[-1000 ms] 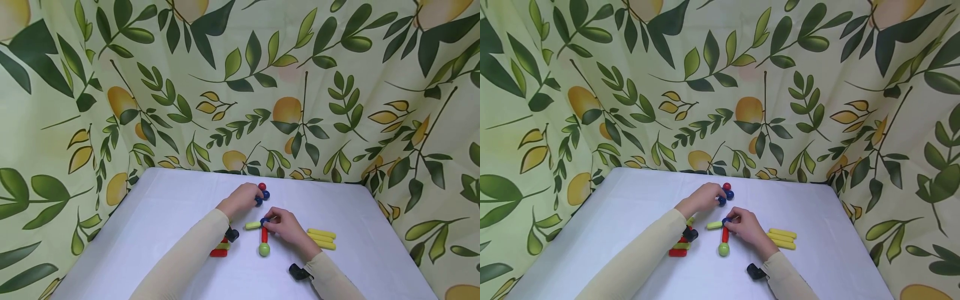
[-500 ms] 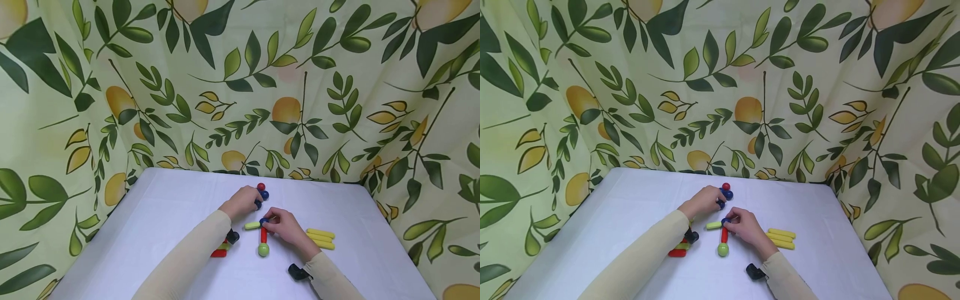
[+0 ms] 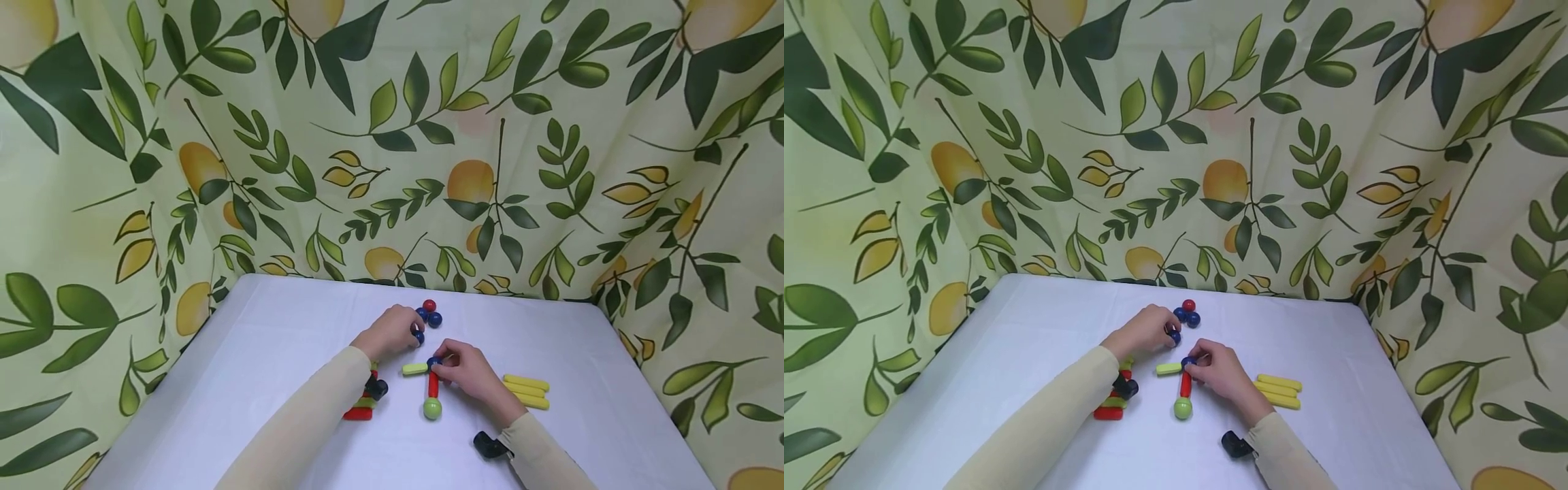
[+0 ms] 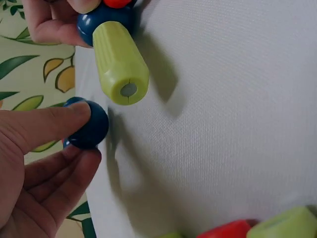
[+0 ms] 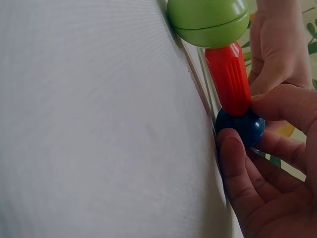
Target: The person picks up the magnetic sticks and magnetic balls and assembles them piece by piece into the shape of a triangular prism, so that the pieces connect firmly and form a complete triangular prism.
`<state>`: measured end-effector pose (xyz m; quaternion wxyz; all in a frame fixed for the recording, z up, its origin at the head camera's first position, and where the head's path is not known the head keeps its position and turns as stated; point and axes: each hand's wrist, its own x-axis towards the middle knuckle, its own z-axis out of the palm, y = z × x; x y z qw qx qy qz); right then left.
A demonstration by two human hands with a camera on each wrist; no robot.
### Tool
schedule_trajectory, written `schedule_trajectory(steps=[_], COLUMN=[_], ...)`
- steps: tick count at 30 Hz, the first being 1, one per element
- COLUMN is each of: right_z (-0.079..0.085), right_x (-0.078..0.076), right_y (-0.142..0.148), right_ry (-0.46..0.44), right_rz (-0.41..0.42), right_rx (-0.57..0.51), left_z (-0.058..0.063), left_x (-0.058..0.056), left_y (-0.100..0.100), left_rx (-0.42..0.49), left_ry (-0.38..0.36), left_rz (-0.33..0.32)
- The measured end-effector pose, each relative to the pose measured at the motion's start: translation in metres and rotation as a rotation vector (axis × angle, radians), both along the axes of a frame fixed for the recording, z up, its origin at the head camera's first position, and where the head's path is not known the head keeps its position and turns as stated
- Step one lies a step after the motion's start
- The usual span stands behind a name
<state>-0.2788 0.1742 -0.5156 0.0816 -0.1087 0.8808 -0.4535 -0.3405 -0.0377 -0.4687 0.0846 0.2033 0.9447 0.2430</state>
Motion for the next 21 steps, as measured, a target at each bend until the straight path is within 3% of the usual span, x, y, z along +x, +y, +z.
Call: schedule_trajectory(steps=[12,21], right_z=[0.003,0.005], right_x=[-0.001,-0.001], right_y=[0.002,0.005], right_ry=[-0.003,0.005], right_rz=[-0.006,-0.044], right_rx=[0.023,0.034], left_z=[0.023,0.022], left_x=[0.005,0.019], left_y=[-0.028,-0.054], left_rx=[0.234,0.389], left_ry=[-0.005,-0.034], left_rz=[0.003,0.071])
